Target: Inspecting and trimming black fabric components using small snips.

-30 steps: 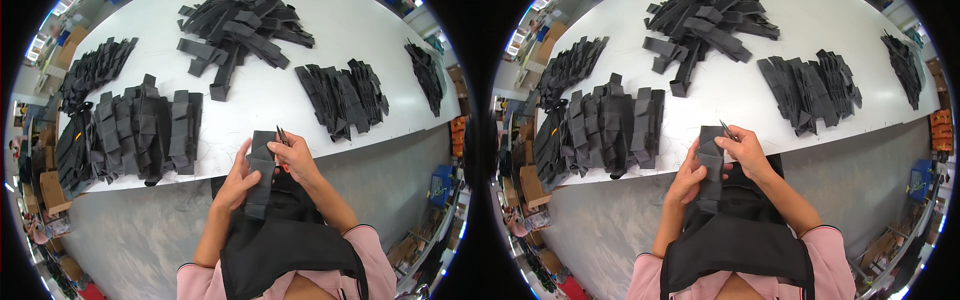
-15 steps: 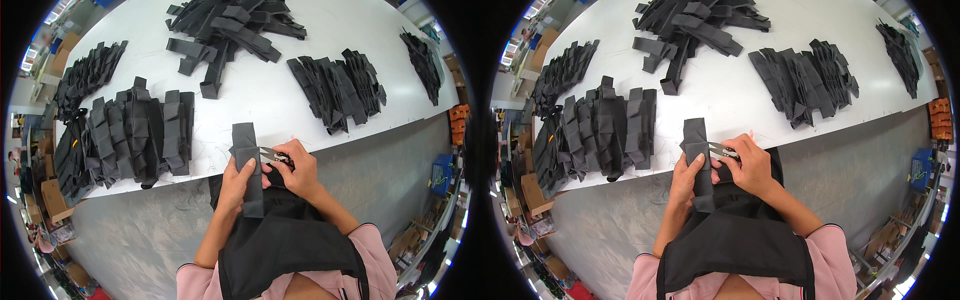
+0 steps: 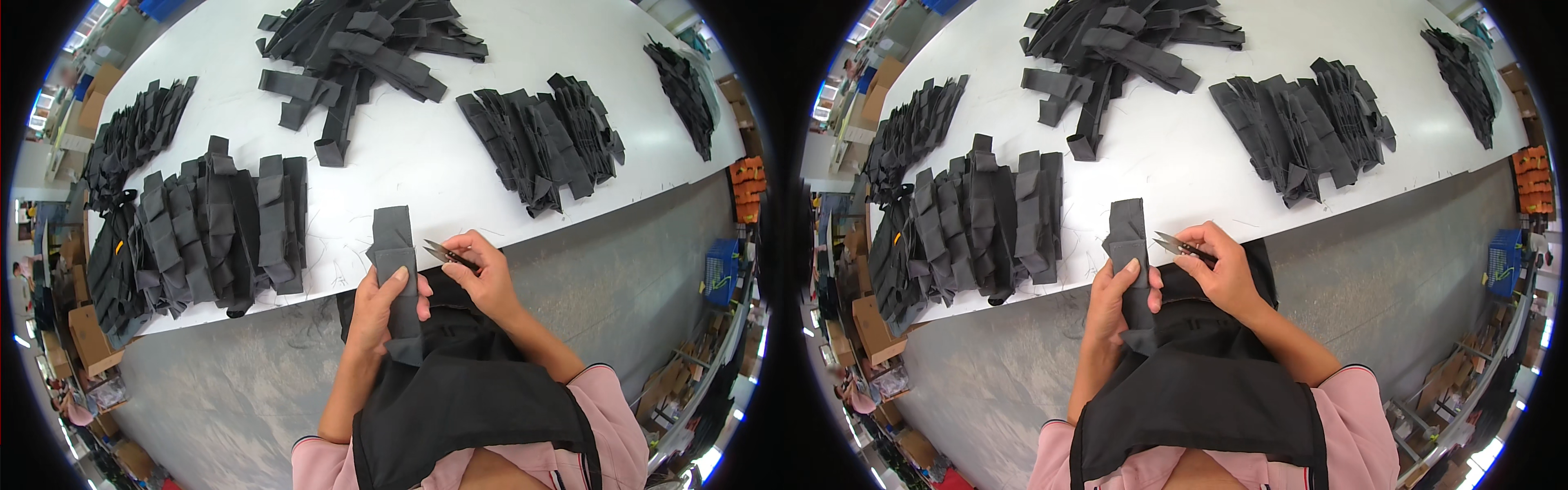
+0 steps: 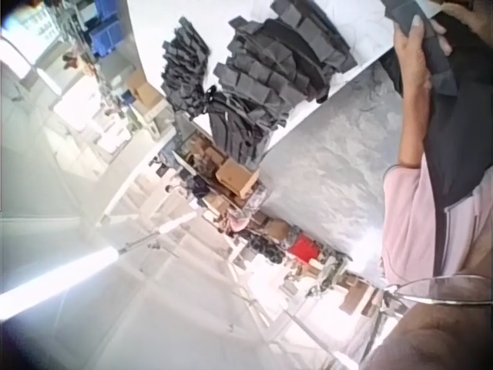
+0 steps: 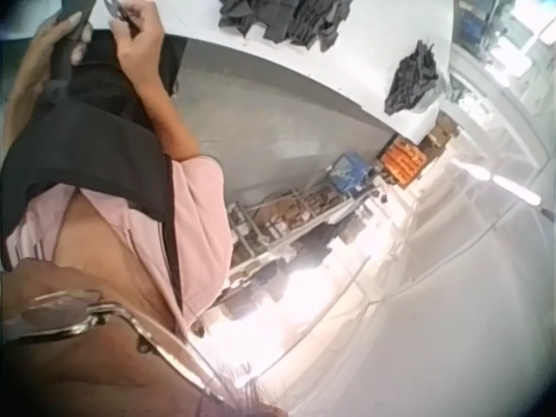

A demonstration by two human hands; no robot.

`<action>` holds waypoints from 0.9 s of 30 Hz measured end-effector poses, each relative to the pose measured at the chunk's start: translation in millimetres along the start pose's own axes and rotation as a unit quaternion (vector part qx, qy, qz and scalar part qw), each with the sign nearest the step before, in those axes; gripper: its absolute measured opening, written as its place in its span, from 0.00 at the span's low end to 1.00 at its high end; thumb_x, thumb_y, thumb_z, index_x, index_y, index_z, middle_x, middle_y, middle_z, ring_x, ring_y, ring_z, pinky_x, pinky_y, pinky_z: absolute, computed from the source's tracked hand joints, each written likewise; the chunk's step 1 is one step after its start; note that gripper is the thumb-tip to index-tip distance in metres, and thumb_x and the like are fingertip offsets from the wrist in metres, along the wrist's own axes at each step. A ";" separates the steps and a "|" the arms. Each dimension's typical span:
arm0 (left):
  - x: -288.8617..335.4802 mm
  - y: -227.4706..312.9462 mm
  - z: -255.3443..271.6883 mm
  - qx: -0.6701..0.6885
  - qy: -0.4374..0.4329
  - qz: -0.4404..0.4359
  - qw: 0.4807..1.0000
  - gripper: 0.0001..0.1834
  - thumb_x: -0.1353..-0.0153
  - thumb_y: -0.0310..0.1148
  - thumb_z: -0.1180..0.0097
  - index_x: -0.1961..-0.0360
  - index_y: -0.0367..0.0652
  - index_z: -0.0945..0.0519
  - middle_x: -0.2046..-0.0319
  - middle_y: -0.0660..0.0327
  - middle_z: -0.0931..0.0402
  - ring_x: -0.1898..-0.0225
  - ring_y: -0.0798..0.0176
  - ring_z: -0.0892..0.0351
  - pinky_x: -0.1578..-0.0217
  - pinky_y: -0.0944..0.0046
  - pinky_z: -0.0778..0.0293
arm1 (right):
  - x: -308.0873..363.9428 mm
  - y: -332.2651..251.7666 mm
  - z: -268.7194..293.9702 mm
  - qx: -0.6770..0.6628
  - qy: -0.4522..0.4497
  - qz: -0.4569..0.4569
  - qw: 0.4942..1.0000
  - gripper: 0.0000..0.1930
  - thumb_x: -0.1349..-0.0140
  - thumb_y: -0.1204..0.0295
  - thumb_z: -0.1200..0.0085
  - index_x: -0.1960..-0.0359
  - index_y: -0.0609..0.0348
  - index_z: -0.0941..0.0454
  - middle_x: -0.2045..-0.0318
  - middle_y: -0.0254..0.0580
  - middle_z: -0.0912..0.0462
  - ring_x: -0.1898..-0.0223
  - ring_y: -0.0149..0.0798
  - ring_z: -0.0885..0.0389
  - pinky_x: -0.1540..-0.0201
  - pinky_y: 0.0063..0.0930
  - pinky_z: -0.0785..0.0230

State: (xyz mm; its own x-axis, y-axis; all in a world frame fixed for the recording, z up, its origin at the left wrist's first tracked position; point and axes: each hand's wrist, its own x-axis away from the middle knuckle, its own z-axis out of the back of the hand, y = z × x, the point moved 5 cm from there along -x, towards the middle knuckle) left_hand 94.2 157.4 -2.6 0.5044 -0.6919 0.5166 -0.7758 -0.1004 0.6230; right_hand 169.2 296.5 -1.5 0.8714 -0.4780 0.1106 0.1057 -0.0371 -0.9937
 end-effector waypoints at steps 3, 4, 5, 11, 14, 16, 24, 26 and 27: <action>0.6 -2.0 -1.7 0.062 -0.025 0.021 0.998 0.10 0.36 0.33 0.54 0.58 0.38 0.34 0.73 0.54 0.24 0.81 0.65 0.26 0.79 0.68 0.27 | 2.1 6.8 -9.7 -0.124 -0.044 -0.108 0.985 0.11 0.42 0.80 0.48 0.57 0.65 0.29 0.64 0.37 0.22 0.62 0.25 0.25 0.56 0.19 0.33; 0.6 -3.6 -2.7 0.092 -0.034 0.031 0.995 0.10 0.36 0.32 0.53 0.59 0.38 0.34 0.73 0.54 0.24 0.82 0.65 0.26 0.80 0.68 0.28 | 1.9 6.5 -10.9 -0.123 -0.043 -0.106 0.986 0.11 0.42 0.80 0.48 0.57 0.65 0.29 0.64 0.37 0.22 0.62 0.25 0.25 0.56 0.19 0.33; 0.8 -3.7 -4.4 0.091 -0.036 0.030 0.995 0.10 0.36 0.32 0.53 0.59 0.38 0.34 0.73 0.54 0.24 0.82 0.65 0.26 0.80 0.68 0.28 | 1.8 7.1 -12.6 -0.138 -0.044 -0.113 0.983 0.11 0.42 0.80 0.48 0.57 0.64 0.30 0.64 0.37 0.22 0.62 0.25 0.25 0.55 0.19 0.34; 2.0 -7.0 -7.0 0.170 -0.033 0.065 0.983 0.10 0.34 0.34 0.56 0.60 0.36 0.33 0.75 0.54 0.26 0.86 0.66 0.31 0.85 0.68 0.33 | 1.2 3.1 -19.4 -0.155 -0.041 -0.092 0.983 0.10 0.41 0.81 0.49 0.57 0.64 0.29 0.64 0.37 0.22 0.62 0.25 0.24 0.56 0.18 0.33; 2.8 -8.1 -8.3 0.196 -0.047 0.074 0.977 0.10 0.34 0.34 0.57 0.60 0.36 0.33 0.75 0.55 0.26 0.86 0.65 0.31 0.85 0.68 0.33 | 2.1 1.2 -21.8 -0.155 -0.037 -0.084 0.984 0.10 0.42 0.81 0.49 0.58 0.65 0.29 0.66 0.36 0.22 0.63 0.26 0.24 0.56 0.18 0.33; 2.5 -9.3 -8.5 0.212 -0.056 0.081 0.972 0.10 0.33 0.34 0.57 0.60 0.37 0.33 0.74 0.55 0.26 0.85 0.65 0.31 0.85 0.68 0.33 | 3.2 2.4 -21.6 -0.157 -0.017 -0.082 0.984 0.10 0.42 0.80 0.49 0.58 0.64 0.28 0.68 0.35 0.22 0.69 0.23 0.25 0.65 0.16 0.33; 3.1 -9.0 -11.4 0.228 -0.075 0.075 0.968 0.11 0.34 0.34 0.55 0.58 0.37 0.33 0.74 0.55 0.26 0.83 0.65 0.29 0.82 0.68 0.31 | 8.7 12.9 -28.1 -0.287 0.006 -0.145 0.947 0.09 0.41 0.77 0.48 0.58 0.63 0.27 0.73 0.32 0.24 0.82 0.20 0.33 0.79 0.13 0.42; 4.0 -6.3 -12.7 0.203 -0.065 0.060 0.975 0.12 0.35 0.34 0.54 0.57 0.36 0.33 0.73 0.56 0.25 0.82 0.64 0.27 0.80 0.68 0.29 | 9.6 7.2 -28.1 -0.313 0.008 -0.157 0.937 0.09 0.41 0.77 0.48 0.58 0.63 0.27 0.73 0.33 0.24 0.81 0.22 0.31 0.78 0.13 0.40; 3.4 -2.0 -10.9 0.101 -0.015 0.020 0.995 0.12 0.34 0.33 0.54 0.56 0.36 0.34 0.73 0.55 0.25 0.81 0.64 0.27 0.79 0.67 0.28 | 9.0 -10.0 -24.2 -0.235 0.012 -0.094 0.967 0.09 0.42 0.78 0.47 0.59 0.63 0.26 0.73 0.33 0.24 0.80 0.23 0.29 0.78 0.15 0.38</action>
State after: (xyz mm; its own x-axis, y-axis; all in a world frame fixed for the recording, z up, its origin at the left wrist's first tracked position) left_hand 101.7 163.1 4.3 0.4619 -0.7187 0.5197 -0.8571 -0.2110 0.4699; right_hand 164.4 271.4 8.9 0.8461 -0.4438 0.2951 0.0272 -0.5170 -0.8555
